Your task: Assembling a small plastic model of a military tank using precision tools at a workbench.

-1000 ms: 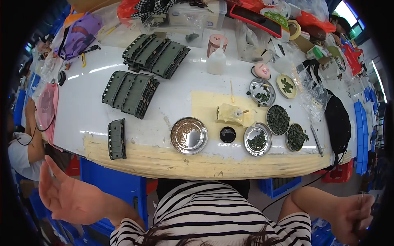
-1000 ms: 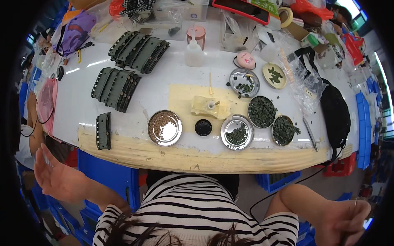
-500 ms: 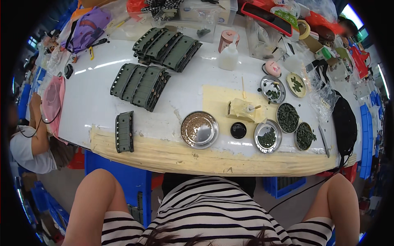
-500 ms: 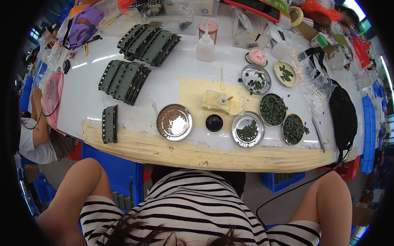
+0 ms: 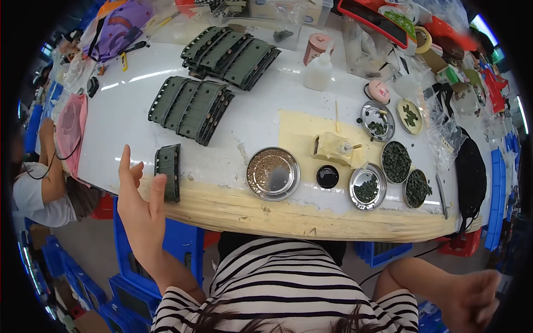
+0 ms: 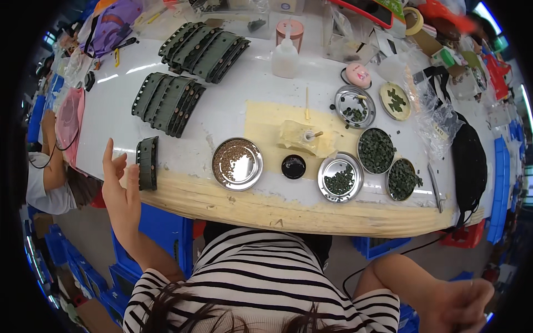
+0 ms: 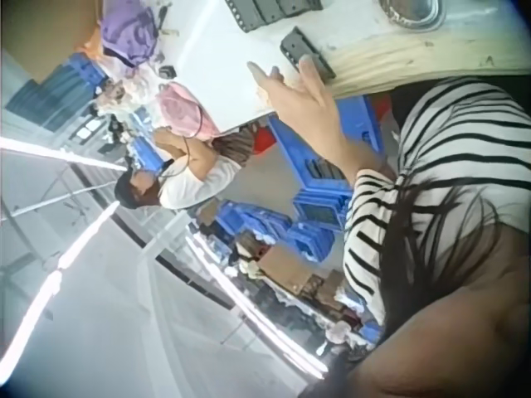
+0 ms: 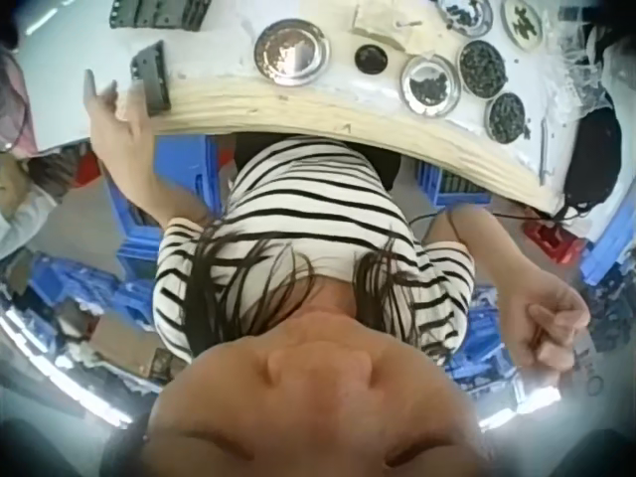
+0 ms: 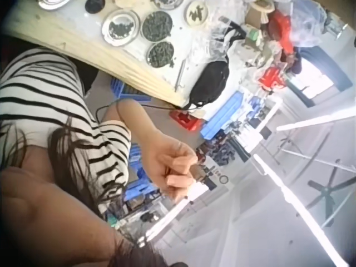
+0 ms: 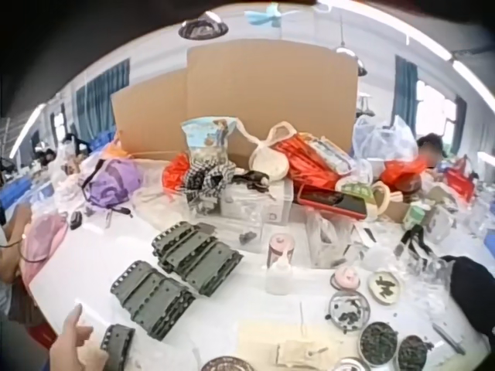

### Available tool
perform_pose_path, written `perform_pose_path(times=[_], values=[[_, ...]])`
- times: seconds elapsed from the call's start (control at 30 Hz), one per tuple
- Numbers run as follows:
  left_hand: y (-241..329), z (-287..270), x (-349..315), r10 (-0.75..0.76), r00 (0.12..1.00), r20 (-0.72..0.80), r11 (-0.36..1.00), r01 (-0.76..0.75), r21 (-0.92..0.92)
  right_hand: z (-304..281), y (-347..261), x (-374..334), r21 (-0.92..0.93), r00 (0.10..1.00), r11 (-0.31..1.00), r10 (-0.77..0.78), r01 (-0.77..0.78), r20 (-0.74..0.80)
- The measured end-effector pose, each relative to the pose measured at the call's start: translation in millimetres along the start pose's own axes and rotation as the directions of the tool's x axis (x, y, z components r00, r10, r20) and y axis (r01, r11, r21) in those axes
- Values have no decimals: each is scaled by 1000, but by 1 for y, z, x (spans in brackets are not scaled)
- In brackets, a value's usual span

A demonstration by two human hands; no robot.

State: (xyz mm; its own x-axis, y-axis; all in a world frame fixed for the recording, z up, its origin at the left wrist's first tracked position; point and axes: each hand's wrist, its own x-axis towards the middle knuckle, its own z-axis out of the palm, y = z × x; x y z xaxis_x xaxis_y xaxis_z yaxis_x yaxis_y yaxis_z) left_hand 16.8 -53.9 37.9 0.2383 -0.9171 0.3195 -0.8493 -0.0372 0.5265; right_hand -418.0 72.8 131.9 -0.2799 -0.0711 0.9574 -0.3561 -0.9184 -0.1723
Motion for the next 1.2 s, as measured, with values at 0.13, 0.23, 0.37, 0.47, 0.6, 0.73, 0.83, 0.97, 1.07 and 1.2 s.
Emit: perform_pose_path(times=[0.13, 0.23, 0.37, 0.47, 0.6, 0.73, 0.83, 0.97, 1.07, 1.2], values=[[19, 13, -3, -115, 986, 123, 988, 101, 114, 22, 21, -42, 132, 889, 880, 446, -457, 105], [13, 13, -6, -74, 996, 57, 996, 71, 53, 37, 38, -58, 16, 826, 840, 529, -542, 195], [-2, -1, -14, 12, 997, -72, 953, -33, -302, 57, 46, -65, -270, 814, 811, 566, -519, 135], [22, -15, -26, -33, 999, 15, 709, 34, -705, 38, 49, -78, -366, 648, 709, 702, -603, 294], [35, 15, -29, 435, 740, 513, 176, 488, -855, 47, 44, -90, -504, 486, 550, 832, -666, 267], [97, 40, -48, 517, 360, 777, 346, 742, -574, 60, 41, -102, -350, 459, 636, 754, -688, 469], [112, 59, -45, 662, 193, 724, 474, 641, -604, 67, 43, -105, -241, 518, 763, 600, -600, 609], [111, 66, -47, 657, 209, 725, 481, 625, -615, 71, 38, -106, -314, 350, 681, 651, -661, 673], [104, 66, -45, 646, 213, 733, 368, 754, -544, 72, 39, -104, -275, 373, 665, 659, -695, 652], [100, 68, -52, 614, 293, 733, -26, 935, -353, 76, 41, -107, -212, 603, 748, 641, -629, 475]])
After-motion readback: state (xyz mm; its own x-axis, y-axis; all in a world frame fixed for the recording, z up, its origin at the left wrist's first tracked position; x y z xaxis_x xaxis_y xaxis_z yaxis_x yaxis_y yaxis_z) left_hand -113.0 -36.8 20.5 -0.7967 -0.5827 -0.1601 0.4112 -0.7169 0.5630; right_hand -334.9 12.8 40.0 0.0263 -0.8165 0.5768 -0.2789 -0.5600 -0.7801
